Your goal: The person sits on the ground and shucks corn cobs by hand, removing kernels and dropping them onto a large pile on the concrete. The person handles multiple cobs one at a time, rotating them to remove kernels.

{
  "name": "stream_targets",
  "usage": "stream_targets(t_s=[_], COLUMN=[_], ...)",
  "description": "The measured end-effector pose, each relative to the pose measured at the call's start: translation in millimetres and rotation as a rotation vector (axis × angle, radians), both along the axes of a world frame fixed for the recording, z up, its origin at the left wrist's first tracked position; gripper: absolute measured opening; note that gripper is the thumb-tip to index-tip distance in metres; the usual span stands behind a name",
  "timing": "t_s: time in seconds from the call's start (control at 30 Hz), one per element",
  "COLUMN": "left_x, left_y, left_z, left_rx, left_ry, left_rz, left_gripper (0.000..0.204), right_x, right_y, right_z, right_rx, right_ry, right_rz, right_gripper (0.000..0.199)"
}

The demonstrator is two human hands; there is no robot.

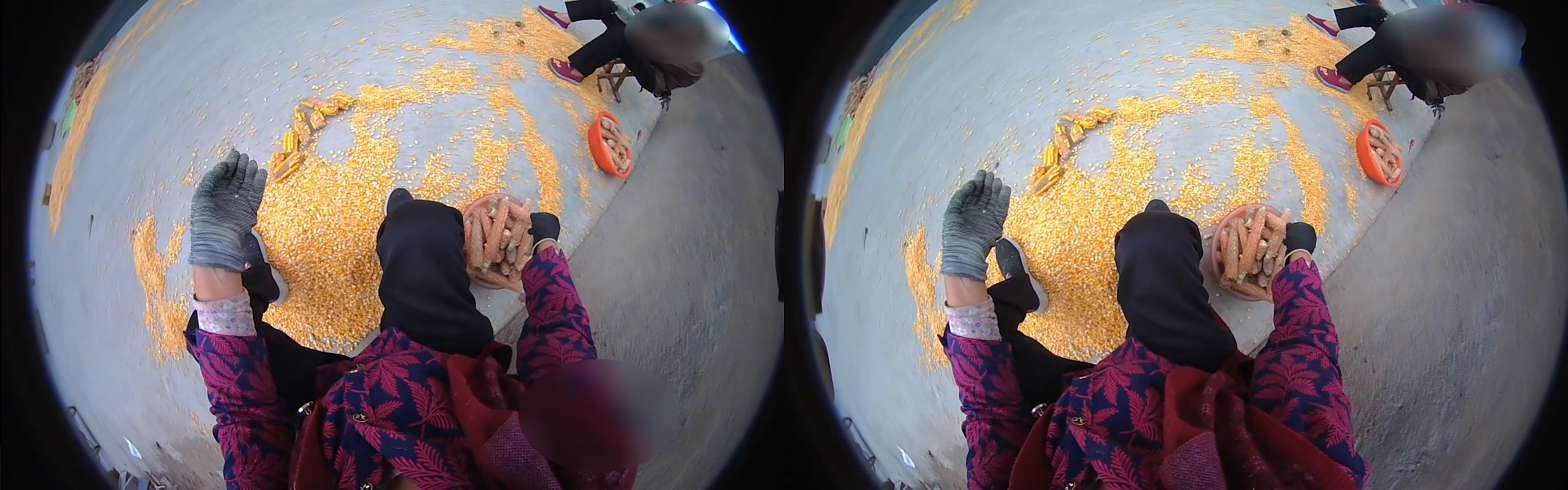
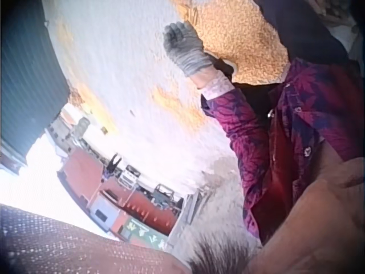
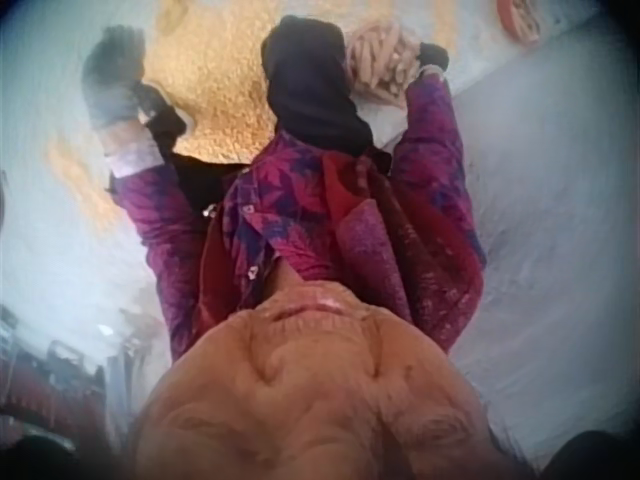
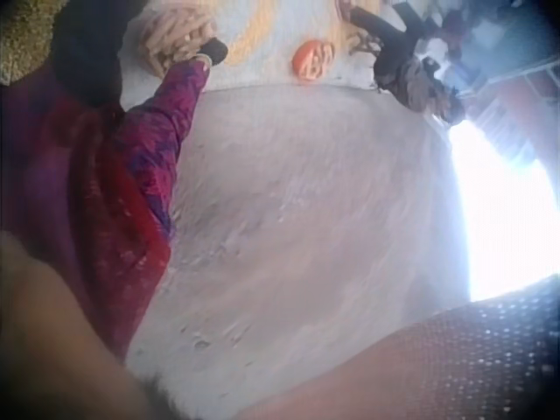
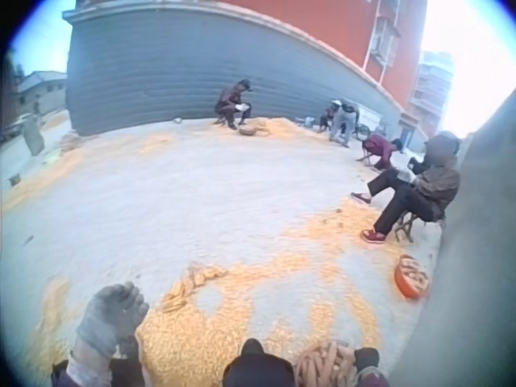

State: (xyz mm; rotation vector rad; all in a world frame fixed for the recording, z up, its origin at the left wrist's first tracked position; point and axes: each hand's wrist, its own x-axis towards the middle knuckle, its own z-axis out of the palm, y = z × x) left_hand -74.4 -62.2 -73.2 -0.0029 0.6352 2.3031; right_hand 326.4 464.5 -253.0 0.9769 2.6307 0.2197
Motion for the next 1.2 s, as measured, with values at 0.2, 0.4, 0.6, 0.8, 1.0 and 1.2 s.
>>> stream_targets(t_s=[0.2, 0.4, 0.6, 0.8, 1.0, 1.2], left_x=[10, 9, 10, 13, 11, 12], left_y=[7, 0, 3, 4, 0, 3], left_z=[13, 10, 11, 10, 7, 18], left_rx=[-0.009, -0.022, -0.038, -0.022, 0.019, -0.002], left_ry=[-0.019, -0.042, -0.052, 0.007, 0.034, -0.085], left_rz=[0.008, 0.022, 0.004, -0.022, -0.02, 0.048], left_gripper=[0.025, 0.024, 0.025, 0.028, 0.028, 0.022], right_x=[-11, -25, -11, -17, -17, -1], right_y=[-10, -30, -30, -47, -63, -32], right_z=[0, -2, -8, -7, 3, 21], right_rx=[0.242, 0.062, 0.069, 0.016, -0.223, -0.056], right_ry=[0.109, 0.998, 0.651, 0.644, 0.588, 0.558], right_rz=[-0.101, -0.44, -0.347, -0.423, -0.341, -0.215], right_gripper=[0.02, 0.022, 0.017, 0.02, 0.028, 0.025])
